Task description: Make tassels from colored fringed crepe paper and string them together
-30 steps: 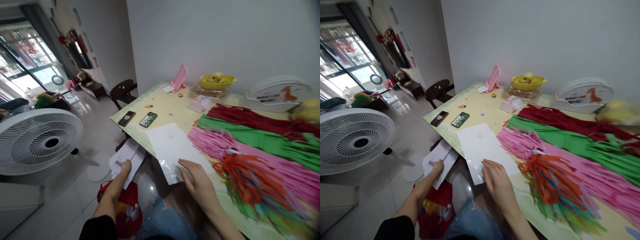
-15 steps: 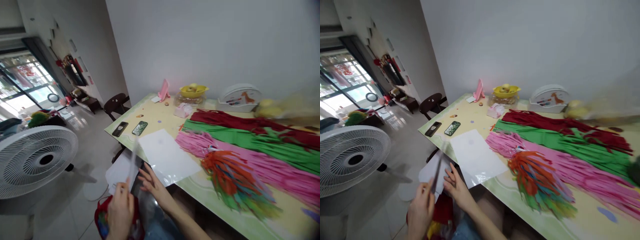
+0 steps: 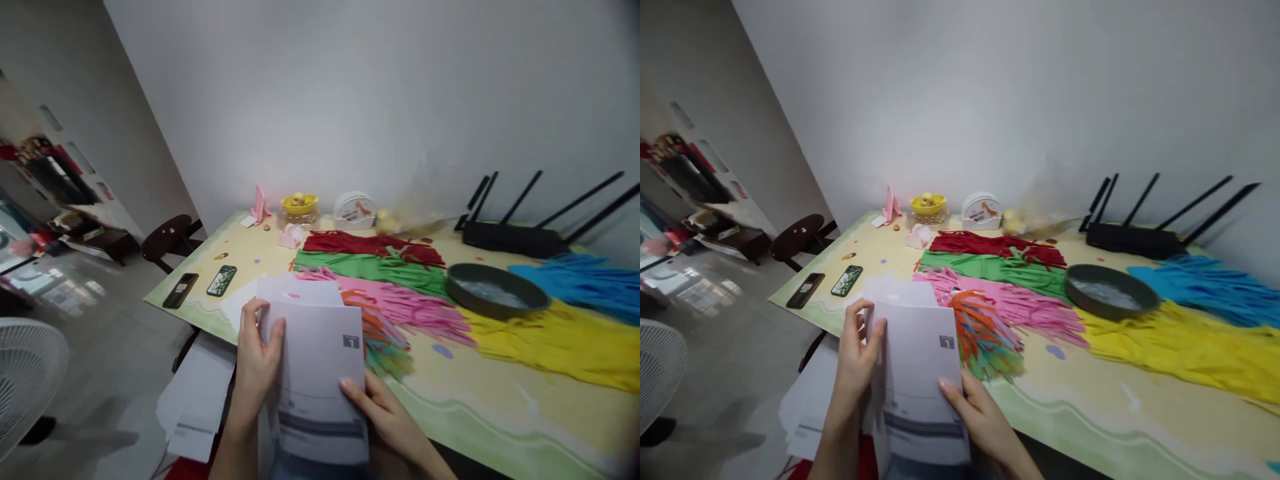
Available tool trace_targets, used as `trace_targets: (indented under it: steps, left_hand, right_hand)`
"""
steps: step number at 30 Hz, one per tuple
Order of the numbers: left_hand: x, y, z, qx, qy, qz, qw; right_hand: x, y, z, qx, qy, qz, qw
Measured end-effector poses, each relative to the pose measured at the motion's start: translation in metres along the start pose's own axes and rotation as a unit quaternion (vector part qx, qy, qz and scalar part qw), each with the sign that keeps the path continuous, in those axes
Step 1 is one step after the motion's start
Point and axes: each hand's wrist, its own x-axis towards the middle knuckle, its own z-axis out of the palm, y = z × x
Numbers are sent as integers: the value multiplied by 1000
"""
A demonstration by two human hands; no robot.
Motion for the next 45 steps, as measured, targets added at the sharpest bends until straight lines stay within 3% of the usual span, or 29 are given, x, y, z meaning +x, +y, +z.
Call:
trace_targets:
  steps: [7, 13, 17, 20, 23, 27, 31, 34, 37, 39, 41, 45]
  left_hand:
    - [9, 7, 7, -9, -18, -7, 1000]
    - [11, 3, 11, -80, -22, -71, 994]
    - [9, 3, 9, -160, -74, -100, 979]
    - [7, 0, 4, -250, -150, -116, 950]
    - [6, -5, 4, -368, -210, -134, 896]
    - [10, -8, 14, -501, -205, -164, 825]
    - [8, -8, 33, -491, -88, -212, 840]
    - [-3, -12, 48, -452, -128, -239, 850]
    - [-14, -16, 56, -417, -144, -239, 865]
    - [-17, -18, 57, -401, -124, -244, 874]
    - [-16, -19, 55, -403, -109, -257, 872]
    - [-13, -21, 52, -438, -137, -312, 832]
  right_hand:
    - [2, -9, -17, -47, 31, -17, 998]
    - [8, -16, -20, -154, 41, -58, 985]
    - [4, -16, -24, -154, 42, -55, 986]
    - [-1, -10, -28, -34, 27, 6, 999]
    - [2, -5, -27, 55, -1, 30, 998]
    - [16, -9, -18, -17, 5, 3, 1000]
    - [26, -22, -13, -100, 128, -41, 986]
    - [28, -26, -12, -175, 220, -85, 956]
    - [29, -23, -14, -225, 262, -95, 934]
    - [30, -20, -18, -222, 258, -94, 935]
    - [31, -18, -23, -188, 217, -113, 951]
    - [32, -23, -31, -72, 155, -98, 980]
